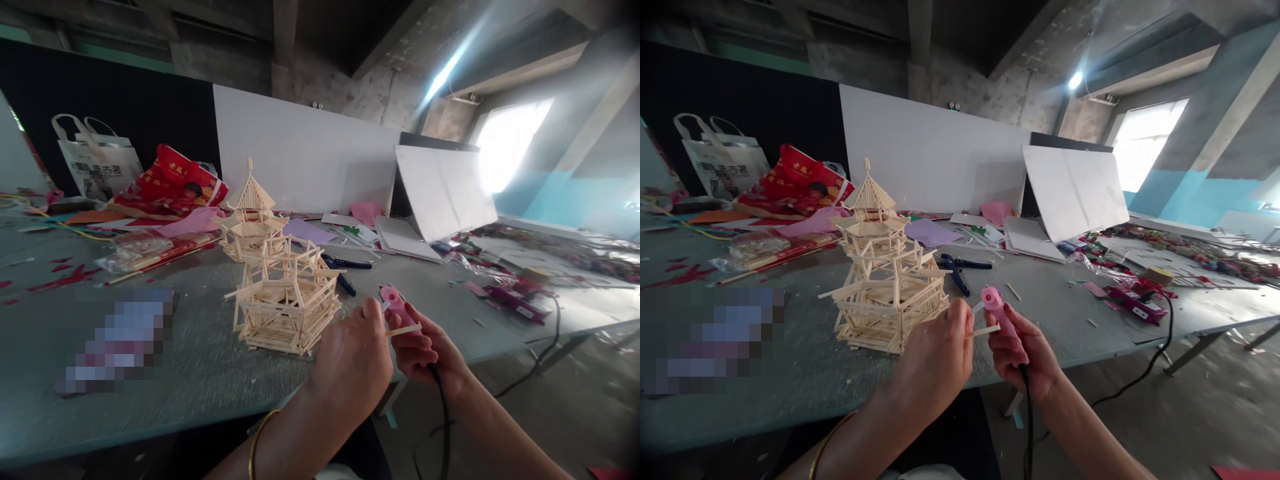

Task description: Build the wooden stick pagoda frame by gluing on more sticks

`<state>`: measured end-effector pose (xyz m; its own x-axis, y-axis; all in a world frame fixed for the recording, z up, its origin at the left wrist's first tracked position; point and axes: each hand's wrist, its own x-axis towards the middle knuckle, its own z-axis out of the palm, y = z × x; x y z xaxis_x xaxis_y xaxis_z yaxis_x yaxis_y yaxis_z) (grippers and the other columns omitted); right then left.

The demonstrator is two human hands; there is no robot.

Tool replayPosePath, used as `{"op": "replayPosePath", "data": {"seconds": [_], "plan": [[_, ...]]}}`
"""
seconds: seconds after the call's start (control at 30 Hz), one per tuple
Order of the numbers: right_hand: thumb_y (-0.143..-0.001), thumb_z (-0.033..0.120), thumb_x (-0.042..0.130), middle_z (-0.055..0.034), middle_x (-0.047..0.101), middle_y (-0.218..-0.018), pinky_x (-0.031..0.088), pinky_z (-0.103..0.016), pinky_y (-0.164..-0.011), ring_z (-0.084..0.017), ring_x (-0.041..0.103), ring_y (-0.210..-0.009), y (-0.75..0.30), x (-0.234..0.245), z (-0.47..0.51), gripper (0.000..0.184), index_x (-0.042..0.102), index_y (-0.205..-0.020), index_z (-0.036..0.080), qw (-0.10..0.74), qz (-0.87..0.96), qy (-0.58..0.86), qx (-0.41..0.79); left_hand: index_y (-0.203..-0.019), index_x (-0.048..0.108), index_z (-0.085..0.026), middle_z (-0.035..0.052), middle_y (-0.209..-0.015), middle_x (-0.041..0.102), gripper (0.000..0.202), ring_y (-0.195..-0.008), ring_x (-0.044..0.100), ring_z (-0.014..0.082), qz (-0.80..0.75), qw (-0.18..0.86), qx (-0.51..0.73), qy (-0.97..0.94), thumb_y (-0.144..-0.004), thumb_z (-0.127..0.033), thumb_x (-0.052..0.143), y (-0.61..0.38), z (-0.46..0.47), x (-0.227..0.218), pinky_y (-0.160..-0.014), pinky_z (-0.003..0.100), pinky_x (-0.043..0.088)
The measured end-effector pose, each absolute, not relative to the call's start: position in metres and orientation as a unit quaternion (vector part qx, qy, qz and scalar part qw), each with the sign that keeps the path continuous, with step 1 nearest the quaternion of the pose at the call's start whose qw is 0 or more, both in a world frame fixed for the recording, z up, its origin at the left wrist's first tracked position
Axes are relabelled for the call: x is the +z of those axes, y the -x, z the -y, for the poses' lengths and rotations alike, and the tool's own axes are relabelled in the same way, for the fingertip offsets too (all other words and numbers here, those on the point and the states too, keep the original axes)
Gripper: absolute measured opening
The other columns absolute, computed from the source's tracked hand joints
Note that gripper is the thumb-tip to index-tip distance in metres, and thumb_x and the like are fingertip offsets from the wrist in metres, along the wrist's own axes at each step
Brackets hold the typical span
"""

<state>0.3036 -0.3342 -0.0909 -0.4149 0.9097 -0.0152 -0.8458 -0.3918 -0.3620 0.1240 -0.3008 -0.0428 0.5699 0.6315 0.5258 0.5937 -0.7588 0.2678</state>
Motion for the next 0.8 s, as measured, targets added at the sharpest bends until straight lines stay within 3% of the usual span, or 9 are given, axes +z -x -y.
{"op": "replayPosePath", "data": {"seconds": [0.47, 0.8], "plan": [[-0.090, 0.034, 0.058, 0.0068, 0.039, -0.046, 0.032, -0.005, -0.032, 0.000, 0.030, -0.033, -0.299, -0.095, 0.334, 0.031, 0.065, -0.091, 0.004, 0.541, 0.190, 0.124, 0.810, -0.084, 0.043, -0.017, 0.0045, -0.062, 0.060, 0.011, -0.055, 0.061, 0.0191, -0.322, 0.054, 0.347, -0.879, -0.088, -0.016, 0.033, -0.125, 0.300, -0.049, -0.045, 0.027, 0.030], [-0.086, 0.041, 0.061, 0.0041, 0.042, -0.045, 0.029, -0.009, -0.034, -0.001, 0.024, -0.033, -0.288, -0.093, 0.340, 0.036, 0.067, -0.084, 0.005, 0.602, 0.262, 0.255, 0.710, -0.086, 0.044, -0.017, 0.0043, -0.065, 0.060, 0.009, -0.056, 0.061, 0.0195, -0.346, 0.038, 0.319, -0.881, -0.085, -0.012, 0.037, -0.125, 0.300, -0.053, -0.045, 0.027, 0.026]]}}
